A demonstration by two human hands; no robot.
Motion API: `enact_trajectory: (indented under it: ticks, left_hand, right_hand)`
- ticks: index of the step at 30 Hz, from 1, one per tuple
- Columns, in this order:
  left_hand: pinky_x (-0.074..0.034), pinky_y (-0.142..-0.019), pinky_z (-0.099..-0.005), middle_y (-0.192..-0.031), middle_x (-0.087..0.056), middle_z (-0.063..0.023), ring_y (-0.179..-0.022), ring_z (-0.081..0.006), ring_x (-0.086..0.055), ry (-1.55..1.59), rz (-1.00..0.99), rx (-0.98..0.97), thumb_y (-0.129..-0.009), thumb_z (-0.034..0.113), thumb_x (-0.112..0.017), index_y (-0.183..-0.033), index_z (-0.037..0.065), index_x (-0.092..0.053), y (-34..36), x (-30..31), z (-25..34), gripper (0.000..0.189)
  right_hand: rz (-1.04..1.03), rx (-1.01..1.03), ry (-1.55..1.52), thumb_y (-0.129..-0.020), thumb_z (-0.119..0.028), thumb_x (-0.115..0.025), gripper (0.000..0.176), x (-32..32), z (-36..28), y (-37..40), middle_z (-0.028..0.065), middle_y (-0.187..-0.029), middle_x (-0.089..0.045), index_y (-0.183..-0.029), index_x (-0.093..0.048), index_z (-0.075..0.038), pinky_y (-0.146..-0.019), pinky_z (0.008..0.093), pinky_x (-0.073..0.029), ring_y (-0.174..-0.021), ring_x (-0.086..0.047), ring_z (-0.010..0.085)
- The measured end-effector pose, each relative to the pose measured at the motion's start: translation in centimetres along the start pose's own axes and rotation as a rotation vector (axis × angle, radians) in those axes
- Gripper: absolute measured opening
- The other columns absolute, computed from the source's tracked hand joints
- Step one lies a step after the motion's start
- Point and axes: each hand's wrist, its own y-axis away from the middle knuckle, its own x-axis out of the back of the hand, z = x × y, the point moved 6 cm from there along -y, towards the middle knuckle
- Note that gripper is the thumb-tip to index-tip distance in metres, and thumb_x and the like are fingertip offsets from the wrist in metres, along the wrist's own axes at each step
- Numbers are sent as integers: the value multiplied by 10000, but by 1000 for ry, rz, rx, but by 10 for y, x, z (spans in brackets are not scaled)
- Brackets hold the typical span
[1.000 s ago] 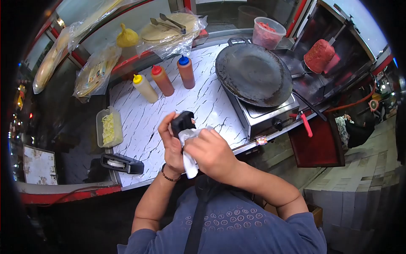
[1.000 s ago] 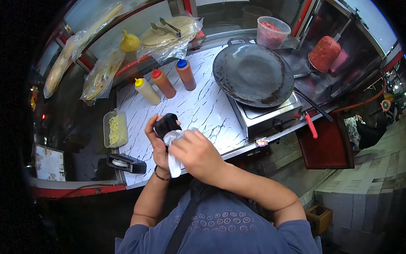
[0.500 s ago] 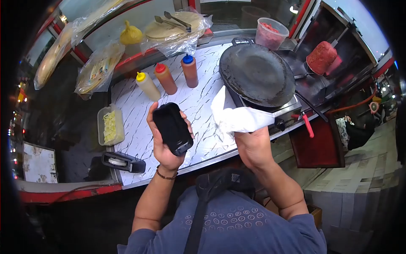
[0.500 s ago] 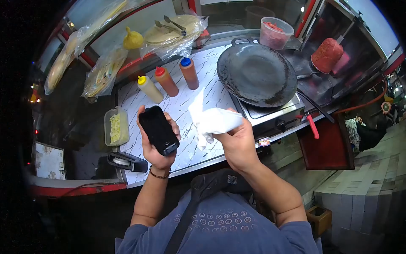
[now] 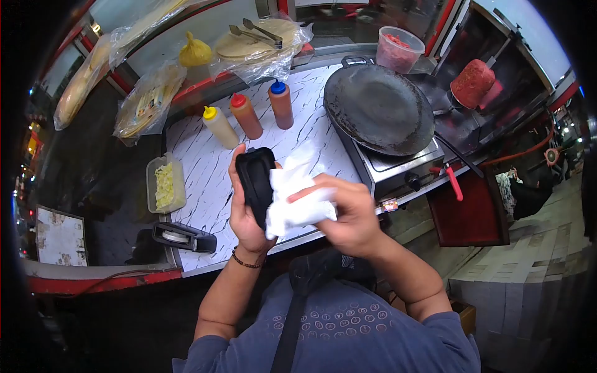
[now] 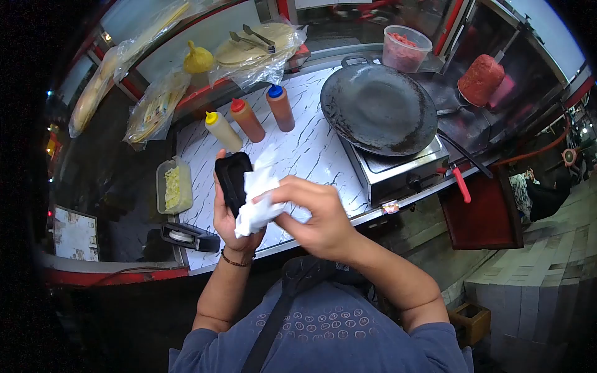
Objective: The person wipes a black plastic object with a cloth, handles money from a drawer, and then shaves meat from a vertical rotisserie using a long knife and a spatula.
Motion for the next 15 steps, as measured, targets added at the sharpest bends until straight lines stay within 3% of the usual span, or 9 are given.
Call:
enact_trajectory:
  ticks: [1,2,3,5,7,11,13,15]
  left_hand:
    - [-481,-932,-367,-1174,-552,-161,-1043,-230,-577,8,66,44,-1046,380,-305,-1515,152,-233,4,1,-4,526]
    - [-479,-946,-383,-1206,-549,-154,-1073,-226,-574,16,133,87,-1044,373,-315,-1511,156,-243,6,1,-5,520]
    - [-479,-955,-391,-1223,-547,-151,-1084,-224,-577,78,38,93,-1042,382,-325,-1506,157,-254,8,-2,-7,521]
    - [-488,-937,-376,-1200,-548,-142,-1062,-219,-581,-27,191,74,-1047,370,-320,-1502,151,-261,7,2,-7,508]
    - [-490,-934,-343,-1228,-532,-122,-1040,-200,-588,-60,-11,77,-1062,353,-294,-1496,135,-267,6,8,-8,486]
    - [-470,-965,-349,-1249,-526,-113,-1076,-198,-575,-83,59,133,-1060,335,-301,-1488,123,-274,11,10,-13,479]
    - [-457,-988,-356,-1264,-520,-108,-1108,-203,-562,-74,68,137,-1060,324,-299,-1486,120,-277,10,13,-17,473]
    - [-401,-1059,-371,-1325,-486,-96,-1200,-213,-512,-123,126,148,-1057,311,-302,-1481,117,-281,13,20,-26,466]
  right_hand:
    - [-94,154,349,-774,55,-684,281,-12,-6,-4,86,-1108,-625,-1042,-679,-27,-796,369,-476,-925,-623,231]
    - [-59,267,676,-733,-48,-685,252,-22,-11,-6,74,-1086,-633,-985,-695,-72,-790,387,-418,-935,-585,254]
    - [-61,269,676,-733,-48,-685,252,-24,-12,-6,74,-1086,-633,-985,-695,-72,-790,387,-418,-935,-585,254]
    - [-50,347,1036,-766,-140,-649,220,-31,-13,-4,63,-1067,-648,-968,-703,-73,-828,382,-389,-995,-566,229]
    - [-148,359,1044,-769,-168,-619,231,-36,-6,-4,74,-1034,-651,-940,-699,-35,-851,398,-391,-983,-571,235]
    - [-252,396,900,-738,-125,-604,220,-49,18,1,108,-995,-644,-882,-659,33,-837,398,-435,-935,-580,250]
    - [-138,452,816,-739,-114,-596,212,-51,23,-1,114,-978,-645,-883,-639,35,-796,396,-460,-893,-589,255]
    - [-89,513,923,-744,-116,-598,201,-45,29,-12,108,-940,-635,-898,-626,11,-777,391,-454,-873,-590,242]
